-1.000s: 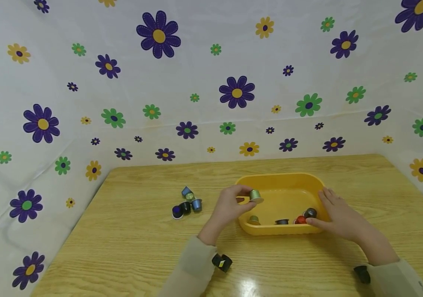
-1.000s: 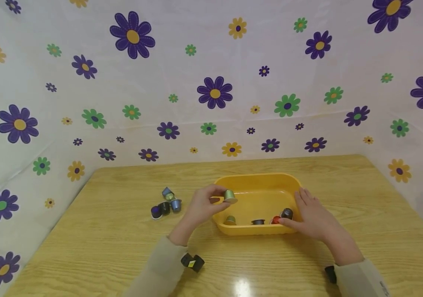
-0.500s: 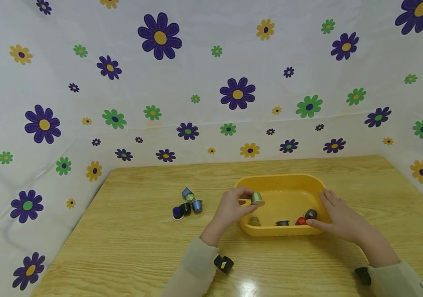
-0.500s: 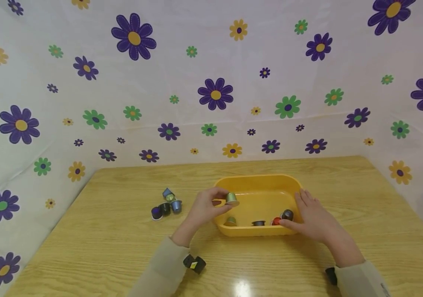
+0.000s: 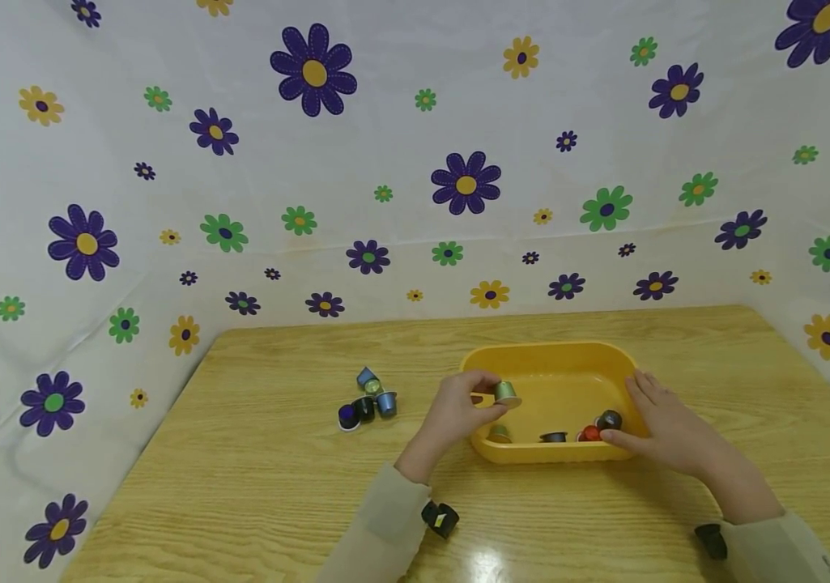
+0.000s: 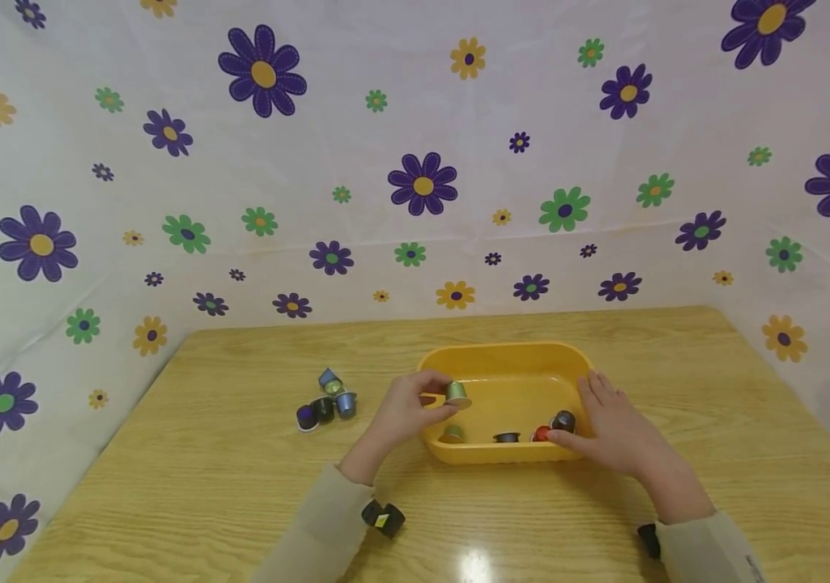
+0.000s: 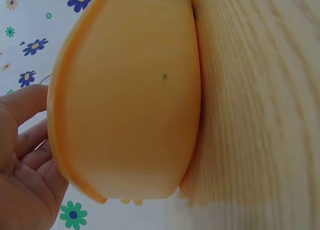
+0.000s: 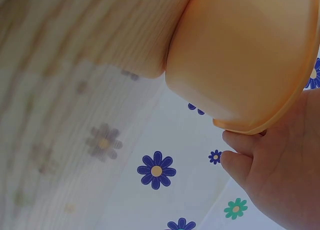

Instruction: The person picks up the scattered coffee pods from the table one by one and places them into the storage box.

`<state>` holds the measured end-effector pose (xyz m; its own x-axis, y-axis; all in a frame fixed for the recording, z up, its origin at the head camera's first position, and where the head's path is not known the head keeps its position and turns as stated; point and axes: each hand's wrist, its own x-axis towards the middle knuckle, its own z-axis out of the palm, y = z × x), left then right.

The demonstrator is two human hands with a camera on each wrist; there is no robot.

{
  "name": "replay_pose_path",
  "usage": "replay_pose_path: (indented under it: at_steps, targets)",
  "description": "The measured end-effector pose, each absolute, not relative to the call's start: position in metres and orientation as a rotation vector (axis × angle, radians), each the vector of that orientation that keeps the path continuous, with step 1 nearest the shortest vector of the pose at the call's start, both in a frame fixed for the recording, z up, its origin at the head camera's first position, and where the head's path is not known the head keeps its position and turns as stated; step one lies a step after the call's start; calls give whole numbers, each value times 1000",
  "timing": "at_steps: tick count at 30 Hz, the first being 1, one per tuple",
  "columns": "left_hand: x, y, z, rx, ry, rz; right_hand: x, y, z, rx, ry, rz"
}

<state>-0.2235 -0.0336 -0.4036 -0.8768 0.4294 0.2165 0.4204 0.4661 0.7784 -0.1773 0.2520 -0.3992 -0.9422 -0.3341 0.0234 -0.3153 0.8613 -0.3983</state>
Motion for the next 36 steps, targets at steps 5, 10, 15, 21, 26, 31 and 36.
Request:
replay_pose_path:
  at_steps: [5,10,15,21,26,31,36]
  targets:
    - [-223,-33,-403,790,2698,1386,-177,251,-398,-518,2981,-630]
    - [-223,-33,-402,806,2706,1375,-178,251,-398,-506,2981,-624]
    - [-223,-32,-403,812,2696,1384,-179,251,-399,-503,2985,-619]
    - [-223,-30,-402,803,2693,1379,-179,252,-400,-512,2995,-614]
    - [-222,-30,-402,787,2658,1410,-179,252,-401,-514,2997,-609]
    - [-221,-30,-401,773,2634,1437,-179,252,-400,-514,2991,-611]
    - [-221,-31,-401,775,2640,1435,-178,252,-399,-514,2986,-610]
